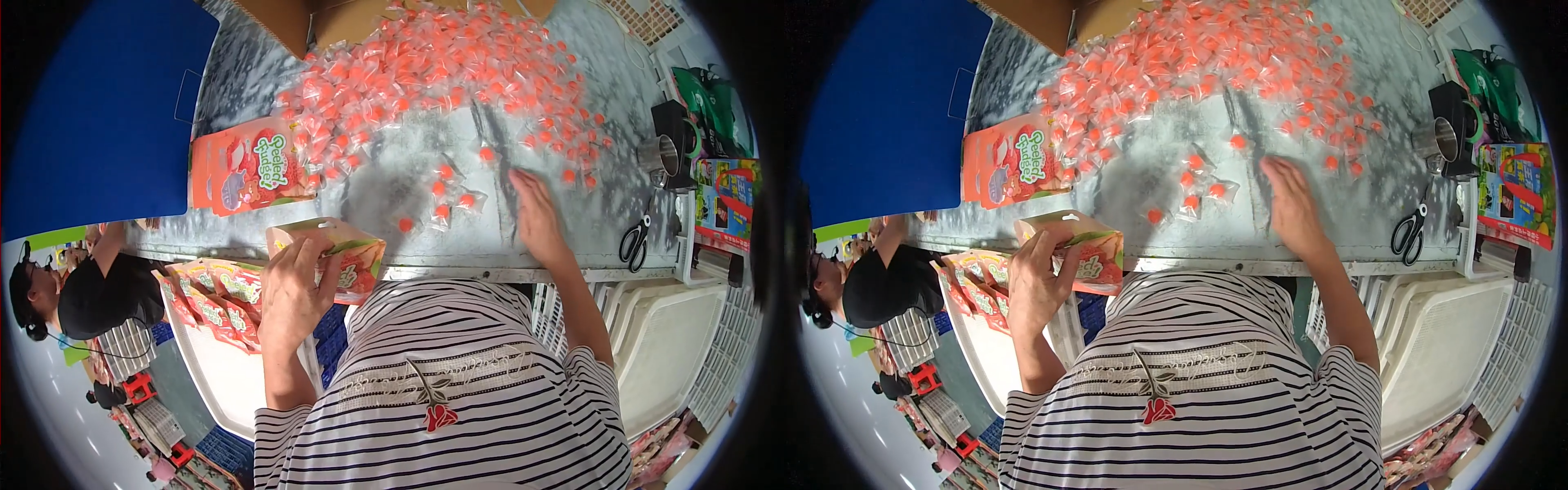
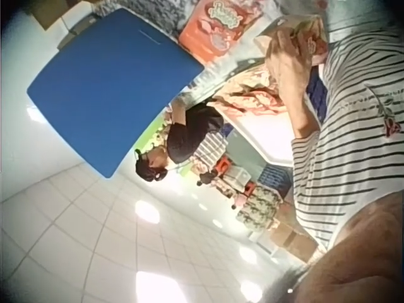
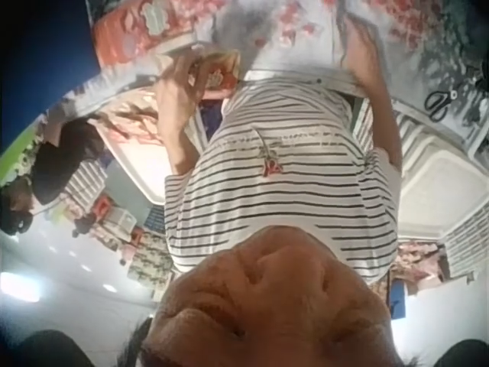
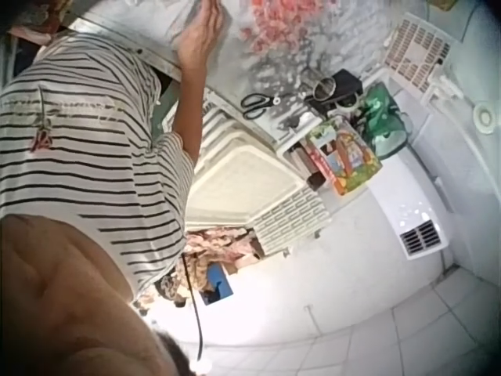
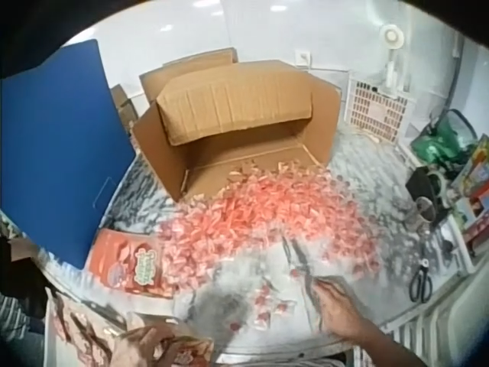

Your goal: Manually counting and placing individually wrapped pink candies into branded plastic pouches.

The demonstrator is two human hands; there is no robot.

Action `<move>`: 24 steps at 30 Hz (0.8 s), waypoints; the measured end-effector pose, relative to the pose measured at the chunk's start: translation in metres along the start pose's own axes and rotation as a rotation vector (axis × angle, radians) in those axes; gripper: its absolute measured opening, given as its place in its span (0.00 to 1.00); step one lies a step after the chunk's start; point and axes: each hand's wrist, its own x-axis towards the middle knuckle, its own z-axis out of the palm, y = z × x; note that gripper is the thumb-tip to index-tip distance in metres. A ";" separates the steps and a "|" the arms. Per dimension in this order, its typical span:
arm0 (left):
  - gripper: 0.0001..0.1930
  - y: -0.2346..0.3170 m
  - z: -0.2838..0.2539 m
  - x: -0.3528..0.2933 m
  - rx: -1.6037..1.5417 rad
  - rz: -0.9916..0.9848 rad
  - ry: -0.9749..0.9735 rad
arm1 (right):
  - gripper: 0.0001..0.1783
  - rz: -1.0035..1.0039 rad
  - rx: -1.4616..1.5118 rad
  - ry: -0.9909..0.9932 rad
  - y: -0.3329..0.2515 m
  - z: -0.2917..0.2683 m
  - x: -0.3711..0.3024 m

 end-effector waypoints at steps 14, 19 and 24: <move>0.07 0.001 0.004 -0.005 0.026 -0.008 -0.007 | 0.49 0.035 -0.175 -0.058 -0.081 0.064 0.062; 0.07 0.001 0.005 -0.008 0.009 -0.004 0.017 | 0.36 -0.132 -0.186 -0.034 -0.095 0.103 0.050; 0.08 0.007 0.004 -0.002 -0.006 0.082 0.019 | 0.24 -0.206 -0.176 -0.053 -0.072 0.096 0.040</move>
